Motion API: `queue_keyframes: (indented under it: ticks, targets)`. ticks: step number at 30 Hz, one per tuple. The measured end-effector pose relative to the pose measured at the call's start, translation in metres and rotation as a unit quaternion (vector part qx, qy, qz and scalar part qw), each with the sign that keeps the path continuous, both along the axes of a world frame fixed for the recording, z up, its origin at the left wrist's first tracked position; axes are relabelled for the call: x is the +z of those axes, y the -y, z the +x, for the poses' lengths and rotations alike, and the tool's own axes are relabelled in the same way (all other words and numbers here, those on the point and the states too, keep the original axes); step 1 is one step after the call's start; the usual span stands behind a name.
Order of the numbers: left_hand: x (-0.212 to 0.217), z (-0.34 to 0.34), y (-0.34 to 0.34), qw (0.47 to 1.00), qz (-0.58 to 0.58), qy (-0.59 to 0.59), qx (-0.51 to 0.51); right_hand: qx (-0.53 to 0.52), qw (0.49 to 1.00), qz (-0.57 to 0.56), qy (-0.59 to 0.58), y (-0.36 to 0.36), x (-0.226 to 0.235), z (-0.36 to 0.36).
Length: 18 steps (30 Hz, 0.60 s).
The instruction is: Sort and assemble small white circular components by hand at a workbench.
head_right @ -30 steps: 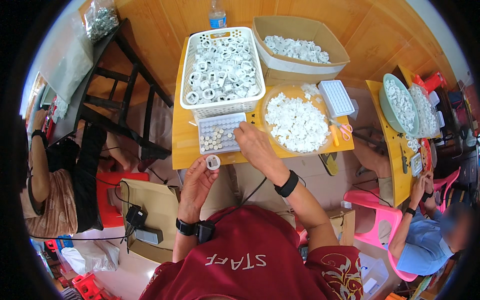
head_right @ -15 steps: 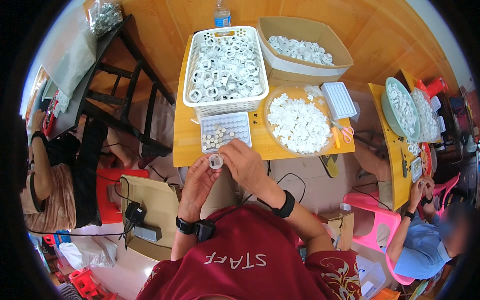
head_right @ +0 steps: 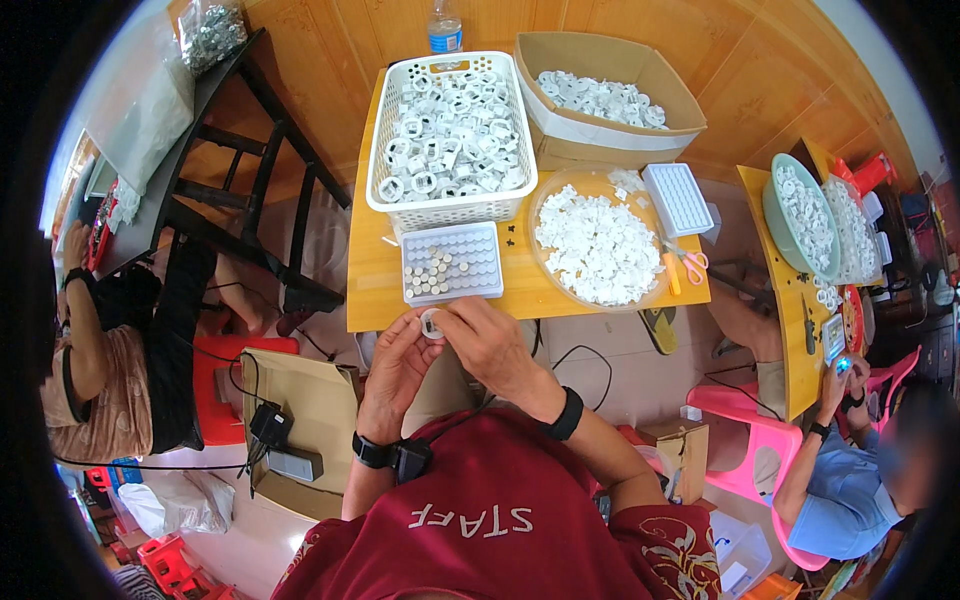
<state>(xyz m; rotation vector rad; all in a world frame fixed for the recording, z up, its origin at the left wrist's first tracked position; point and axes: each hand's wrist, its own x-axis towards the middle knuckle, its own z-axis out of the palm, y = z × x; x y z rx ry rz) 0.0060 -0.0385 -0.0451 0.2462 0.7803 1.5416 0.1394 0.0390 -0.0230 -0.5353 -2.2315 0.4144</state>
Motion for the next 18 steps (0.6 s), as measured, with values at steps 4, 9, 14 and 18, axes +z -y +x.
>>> queue_keyframes:
  ticks: [4, 9, 14, 18]
  targets:
    - [0.0005, 0.0009, 0.0002, 1.000, 0.002, -0.004, 0.000, 0.004, 1.000, 0.008, 0.001, 0.0003, -0.0008, 0.0017]
    - [0.0017, 0.0012, 0.0008, 1.000, 0.000, -0.017, -0.001, 0.000, 0.999, -0.016, -0.034, -0.0001, -0.0034, 0.0002]
    - [0.0029, 0.0016, 0.0012, 1.000, -0.004, -0.031, -0.001, -0.003, 0.998, -0.044, -0.041, -0.0007, -0.0026, 0.0006]
    - [0.0032, 0.0020, 0.0019, 1.000, 0.003, -0.028, -0.003, -0.015, 0.998, -0.052, -0.043, 0.0008, -0.0036, 0.0012]
